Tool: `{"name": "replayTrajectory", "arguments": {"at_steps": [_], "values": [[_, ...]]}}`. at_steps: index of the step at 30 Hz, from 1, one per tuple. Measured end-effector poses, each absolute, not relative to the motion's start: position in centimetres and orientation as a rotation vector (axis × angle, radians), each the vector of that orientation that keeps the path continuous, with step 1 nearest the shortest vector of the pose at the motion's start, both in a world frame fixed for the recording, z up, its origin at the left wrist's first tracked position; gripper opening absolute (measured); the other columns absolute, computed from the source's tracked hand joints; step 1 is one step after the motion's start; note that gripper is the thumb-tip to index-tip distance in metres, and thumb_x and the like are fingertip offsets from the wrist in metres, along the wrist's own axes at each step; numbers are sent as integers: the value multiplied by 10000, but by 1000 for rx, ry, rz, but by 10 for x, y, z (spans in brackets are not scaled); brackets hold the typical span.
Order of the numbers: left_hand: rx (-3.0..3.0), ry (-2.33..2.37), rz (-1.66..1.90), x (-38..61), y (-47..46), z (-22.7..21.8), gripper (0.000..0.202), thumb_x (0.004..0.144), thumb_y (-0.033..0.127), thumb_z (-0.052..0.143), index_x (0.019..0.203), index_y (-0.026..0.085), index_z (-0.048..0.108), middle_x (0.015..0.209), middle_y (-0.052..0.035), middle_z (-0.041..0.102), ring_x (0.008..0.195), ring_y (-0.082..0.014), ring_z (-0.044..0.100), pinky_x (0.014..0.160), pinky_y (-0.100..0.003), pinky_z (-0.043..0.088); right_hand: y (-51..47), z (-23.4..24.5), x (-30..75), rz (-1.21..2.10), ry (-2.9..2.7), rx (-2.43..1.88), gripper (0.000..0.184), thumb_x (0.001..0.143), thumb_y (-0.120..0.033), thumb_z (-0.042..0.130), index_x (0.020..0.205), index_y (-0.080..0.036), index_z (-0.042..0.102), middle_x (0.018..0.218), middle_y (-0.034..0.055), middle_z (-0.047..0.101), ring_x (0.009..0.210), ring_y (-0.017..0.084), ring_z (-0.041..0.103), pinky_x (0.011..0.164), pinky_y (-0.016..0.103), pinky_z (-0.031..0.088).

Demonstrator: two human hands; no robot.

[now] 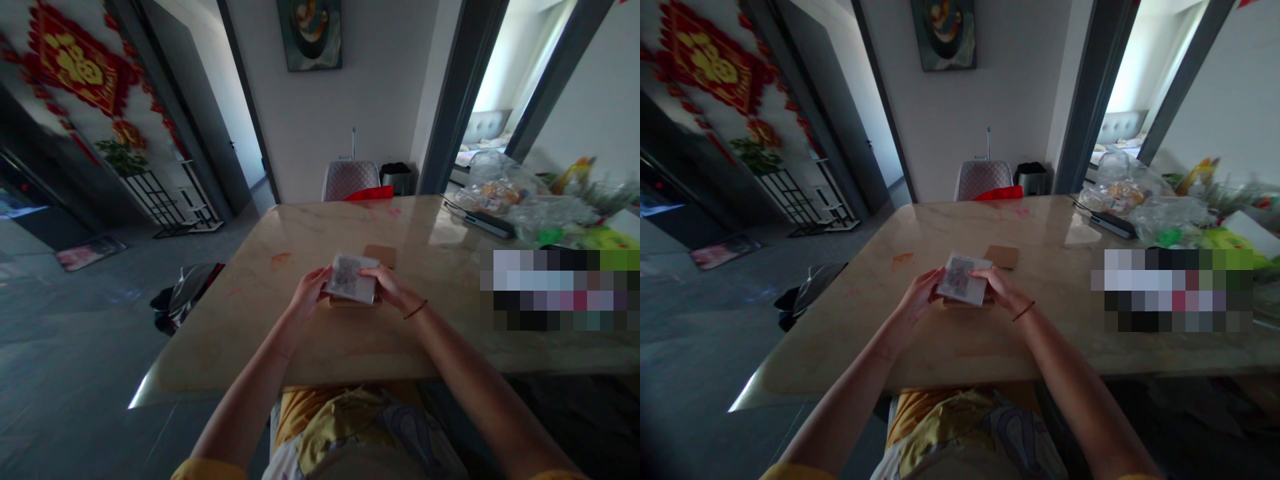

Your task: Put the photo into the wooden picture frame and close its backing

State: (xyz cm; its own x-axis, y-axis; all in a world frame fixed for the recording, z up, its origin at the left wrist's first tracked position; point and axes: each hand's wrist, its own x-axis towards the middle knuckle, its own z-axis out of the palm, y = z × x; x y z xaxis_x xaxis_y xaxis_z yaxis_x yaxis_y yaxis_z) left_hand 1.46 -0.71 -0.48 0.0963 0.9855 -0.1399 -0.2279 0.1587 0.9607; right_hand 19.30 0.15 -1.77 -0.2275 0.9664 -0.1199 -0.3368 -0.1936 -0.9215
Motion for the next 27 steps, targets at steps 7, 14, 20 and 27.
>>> {"name": "replayTrajectory", "arguments": {"at_steps": [7,14,20,27], "values": [[1226,1160,1171,21,-7,-12,325,671,428,690,817,139,661,512,58,499,386,-45,418,372,-163,333,6,-20,192,1352,-1041,-1007,452,541,-322,761,945,-208,593,891,46,686,803,198,644,757,336,509],[1275,1148,1318,22,-6,-9,340,623,394,725,769,155,532,651,24,583,443,-73,531,373,-189,436,11,-23,191,937,-1148,-1163,677,649,-440,705,1240,-217,460,1059,93,620,982,232,603,899,407,472],[1128,1136,1349,22,-4,-11,415,585,345,765,738,182,416,632,43,582,475,-97,582,463,-248,518,-13,-7,188,330,-1554,-1057,333,727,-412,674,1002,-237,611,1155,113,571,1185,269,476,1082,455,305],[1044,904,1530,24,-6,-8,369,643,348,738,815,172,463,765,27,605,647,-97,635,648,-270,558,1,-23,183,781,-1188,-1138,776,618,-506,726,1263,-182,439,1068,124,585,918,233,597,784,376,514]]}}
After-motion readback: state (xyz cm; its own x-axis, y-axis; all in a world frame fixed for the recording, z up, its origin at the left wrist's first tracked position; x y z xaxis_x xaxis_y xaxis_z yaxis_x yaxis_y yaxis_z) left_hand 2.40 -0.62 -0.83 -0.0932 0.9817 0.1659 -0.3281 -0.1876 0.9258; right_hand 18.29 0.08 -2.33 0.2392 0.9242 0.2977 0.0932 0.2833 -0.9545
